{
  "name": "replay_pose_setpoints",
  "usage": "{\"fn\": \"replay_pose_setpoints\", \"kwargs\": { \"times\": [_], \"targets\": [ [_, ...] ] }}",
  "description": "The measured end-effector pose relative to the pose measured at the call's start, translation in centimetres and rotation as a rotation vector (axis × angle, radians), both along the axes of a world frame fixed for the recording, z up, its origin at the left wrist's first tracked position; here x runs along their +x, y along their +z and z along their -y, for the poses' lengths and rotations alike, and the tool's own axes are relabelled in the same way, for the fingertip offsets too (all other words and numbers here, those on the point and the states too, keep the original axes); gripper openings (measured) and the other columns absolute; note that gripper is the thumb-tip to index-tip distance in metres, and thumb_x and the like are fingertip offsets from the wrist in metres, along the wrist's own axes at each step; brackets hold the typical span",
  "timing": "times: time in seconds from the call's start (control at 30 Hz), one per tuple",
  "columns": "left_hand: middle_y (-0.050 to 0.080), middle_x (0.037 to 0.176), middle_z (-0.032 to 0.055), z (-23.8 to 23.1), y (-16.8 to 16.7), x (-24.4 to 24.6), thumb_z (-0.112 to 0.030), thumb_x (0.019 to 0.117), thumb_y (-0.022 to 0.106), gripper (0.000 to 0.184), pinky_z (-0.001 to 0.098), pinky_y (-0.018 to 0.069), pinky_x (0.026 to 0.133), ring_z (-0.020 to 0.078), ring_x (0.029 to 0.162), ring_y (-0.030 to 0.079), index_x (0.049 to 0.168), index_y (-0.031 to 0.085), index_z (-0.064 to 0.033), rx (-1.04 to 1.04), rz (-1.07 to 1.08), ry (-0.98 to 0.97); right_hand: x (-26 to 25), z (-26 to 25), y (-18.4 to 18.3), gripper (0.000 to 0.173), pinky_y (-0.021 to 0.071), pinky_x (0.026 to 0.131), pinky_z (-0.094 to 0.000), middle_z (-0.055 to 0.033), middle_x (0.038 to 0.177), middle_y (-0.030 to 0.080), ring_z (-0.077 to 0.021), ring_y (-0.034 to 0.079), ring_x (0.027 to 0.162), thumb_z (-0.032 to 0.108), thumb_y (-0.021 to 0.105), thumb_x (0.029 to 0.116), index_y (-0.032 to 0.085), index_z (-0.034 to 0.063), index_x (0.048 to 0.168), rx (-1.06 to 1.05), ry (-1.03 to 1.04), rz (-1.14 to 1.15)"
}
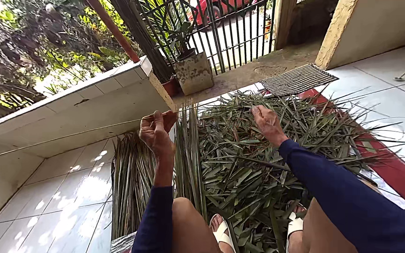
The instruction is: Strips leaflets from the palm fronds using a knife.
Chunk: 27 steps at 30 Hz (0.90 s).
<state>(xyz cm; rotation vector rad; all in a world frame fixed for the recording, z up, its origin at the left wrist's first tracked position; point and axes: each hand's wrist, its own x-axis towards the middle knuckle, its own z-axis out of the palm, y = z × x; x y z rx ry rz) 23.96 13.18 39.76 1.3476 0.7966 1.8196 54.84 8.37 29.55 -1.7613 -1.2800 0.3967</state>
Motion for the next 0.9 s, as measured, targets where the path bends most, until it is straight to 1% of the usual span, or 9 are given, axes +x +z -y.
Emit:
{"fn": "replay_pose_setpoints", "kwargs": {
  "times": [0.07,0.13,0.23,0.37,0.43,0.6,0.7,0.77,0.9],
  "targets": [
    [0.075,0.098,0.0217,0.1,0.0,0.8,-0.010,0.1074,0.053,0.013,0.0503,0.0647,0.086,0.0367,0.087,0.077,0.112,0.055,0.0021,-0.033,0.024,-0.006,-1.4,1.0,1.9,0.046,0.0511,0.073,-0.0561,-0.0150,0.089,0.066,-0.0321,0.065,0.080,0.038,0.036,0.1117,0.068,0.0064,0.117,0.122,0.011,-0.038],
    [0.075,0.098,0.0218,0.3,-0.2,1.4,-0.010,0.1072,0.053,0.014,0.0492,0.0649,0.085,0.0360,0.087,0.077,0.112,0.055,0.0025,-0.056,0.024,-0.007,-3.3,1.9,2.5,0.043,0.0510,0.065,-0.0493,-0.0100,0.081,0.063,-0.0254,0.061,0.070,0.038,0.039,0.1111,0.069,0.0082,0.117,0.188,0.066,-0.045],
    [0.076,0.099,0.0220,0.7,-0.6,2.6,-0.011,0.1071,0.054,0.014,0.0490,0.0650,0.085,0.0361,0.088,0.077,0.113,0.056,0.0023,-0.077,0.007,-0.037,-5.5,2.8,2.9,0.039,0.0513,0.063,-0.0454,-0.0080,0.079,0.063,-0.0225,0.060,0.067,0.038,0.043,0.1108,0.068,0.0088,0.116,0.229,0.129,-0.049],
    [0.076,0.099,0.0216,1.1,-1.4,5.5,-0.010,0.1066,0.056,0.013,0.0493,0.0652,0.085,0.0361,0.086,0.077,0.112,0.056,0.0021,-0.074,-0.007,-0.096,-7.1,3.2,3.3,0.035,0.0538,0.067,-0.0454,-0.0104,0.085,0.065,-0.0241,0.063,0.072,0.032,0.045,0.1106,0.068,0.0065,0.119,0.271,0.165,-0.090],
    [0.075,0.099,0.0218,1.2,-1.8,6.9,-0.009,0.1064,0.056,0.013,0.0500,0.0650,0.085,0.0365,0.087,0.077,0.113,0.056,0.0022,-0.077,-0.011,-0.128,-7.8,3.1,3.4,0.036,0.0557,0.070,-0.0453,-0.0100,0.090,0.067,-0.0236,0.066,0.076,0.033,0.046,0.1104,0.069,0.0072,0.120,0.279,0.179,-0.099],
    [0.076,0.099,0.0227,1.6,-1.8,9.0,-0.008,0.1066,0.054,0.011,0.0504,0.0646,0.086,0.0373,0.087,0.077,0.112,0.055,0.0021,-0.069,-0.020,-0.158,-7.9,3.2,3.7,0.038,0.0558,0.068,-0.0474,-0.0087,0.094,0.068,-0.0247,0.067,0.080,0.039,0.045,0.1101,0.069,0.0103,0.120,0.210,0.142,-0.052],
    [0.075,0.100,0.0230,1.4,-2.0,9.3,-0.007,0.1067,0.054,0.010,0.0507,0.0645,0.086,0.0377,0.088,0.077,0.112,0.054,0.0013,-0.048,-0.018,-0.171,-7.0,3.3,4.0,0.038,0.0553,0.068,-0.0499,-0.0107,0.094,0.068,-0.0274,0.068,0.082,0.038,0.044,0.1106,0.069,0.0099,0.119,0.161,0.097,-0.031],
    [0.076,0.099,0.0225,1.5,-1.9,9.2,-0.008,0.1071,0.053,0.010,0.0506,0.0646,0.086,0.0377,0.088,0.077,0.112,0.055,0.0011,-0.041,-0.028,-0.163,-6.0,3.1,3.7,0.038,0.0536,0.065,-0.0511,-0.0126,0.087,0.066,-0.0299,0.067,0.079,0.036,0.042,0.1111,0.068,0.0078,0.112,0.120,0.054,-0.038],
    [0.075,0.100,0.0241,1.4,-1.5,8.7,-0.007,0.1069,0.053,0.010,0.0531,0.0645,0.085,0.0399,0.088,0.077,0.112,0.053,0.0017,-0.012,-0.022,-0.150,-3.9,1.8,2.8,0.042,0.0543,0.072,-0.0528,-0.0110,0.088,0.069,-0.0291,0.069,0.084,0.040,0.039,0.1107,0.068,0.0103,0.115,0.024,0.002,-0.057]
  ]
}}
